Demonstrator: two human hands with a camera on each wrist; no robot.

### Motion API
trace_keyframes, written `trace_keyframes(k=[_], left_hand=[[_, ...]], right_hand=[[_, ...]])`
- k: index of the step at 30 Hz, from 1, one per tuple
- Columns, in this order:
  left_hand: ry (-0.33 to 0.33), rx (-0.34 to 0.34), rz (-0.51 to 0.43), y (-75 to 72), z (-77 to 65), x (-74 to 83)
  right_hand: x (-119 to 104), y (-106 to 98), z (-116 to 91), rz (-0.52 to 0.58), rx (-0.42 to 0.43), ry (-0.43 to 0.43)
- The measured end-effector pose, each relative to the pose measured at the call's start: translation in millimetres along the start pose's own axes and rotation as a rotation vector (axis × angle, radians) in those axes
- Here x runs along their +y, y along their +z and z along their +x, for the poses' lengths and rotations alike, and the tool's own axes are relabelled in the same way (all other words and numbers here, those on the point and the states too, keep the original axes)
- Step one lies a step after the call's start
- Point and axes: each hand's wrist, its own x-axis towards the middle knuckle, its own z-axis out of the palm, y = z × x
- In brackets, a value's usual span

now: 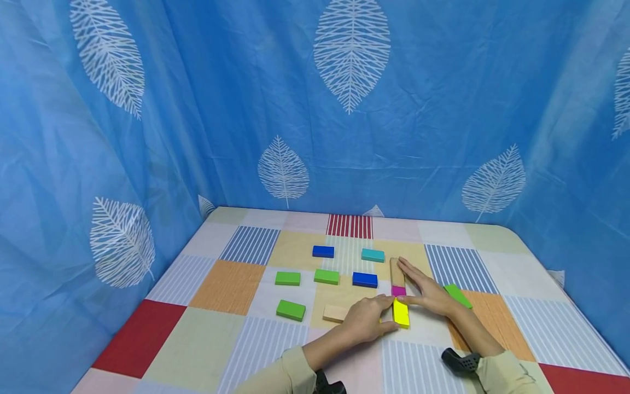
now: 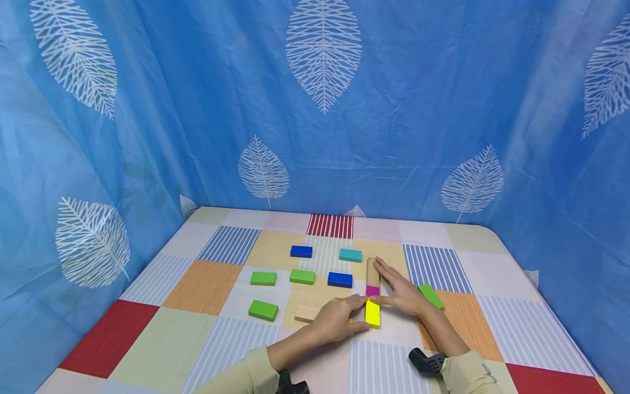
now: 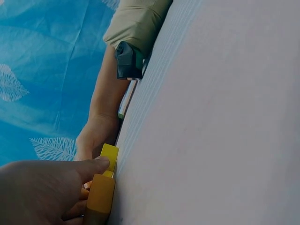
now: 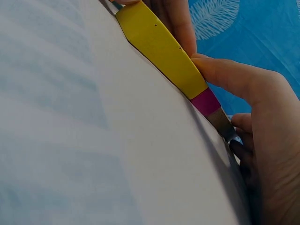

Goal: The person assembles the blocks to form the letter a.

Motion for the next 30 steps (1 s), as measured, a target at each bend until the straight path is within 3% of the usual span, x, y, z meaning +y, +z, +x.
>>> trace_keyframes(k=[6, 11, 15, 18, 21, 25, 30], left_hand=[[0.019, -0.033, -0.043, -9.7, 8.4, -1.1], [-0.037, -0.057, -0.107, -34.2, 27.2, -2.2], [-0.069, 0.038, -0.157, -53.5, 47.9, -11.2], [-0.076, 0.137, -0.234, -57.6, 64.4, -23.0], [-0.072, 0.235, -0.314, -55.2, 79.7, -36.4], [-0.090, 0.302, -0.385, -47.9, 96.0, -53.4], [-0.207, 0.326, -0.494, -36.4, 108.9, -72.8]], right_hand=[[-1, -1, -1, -0.014, 0.007, -0.005], [-2, 0, -1, -0.011, 0.004, -0.011], [-2, 1, 0, -0.004, 0.001, -0.002], [-2, 0, 0, 0.008, 0.003, 0.007], [-2, 0, 0, 0.012, 0.000, 0.001], [-1, 1, 0, 0.011, -0.007, -0.011], [-1, 2, 0, 0.000, 0.003, -0.006]])
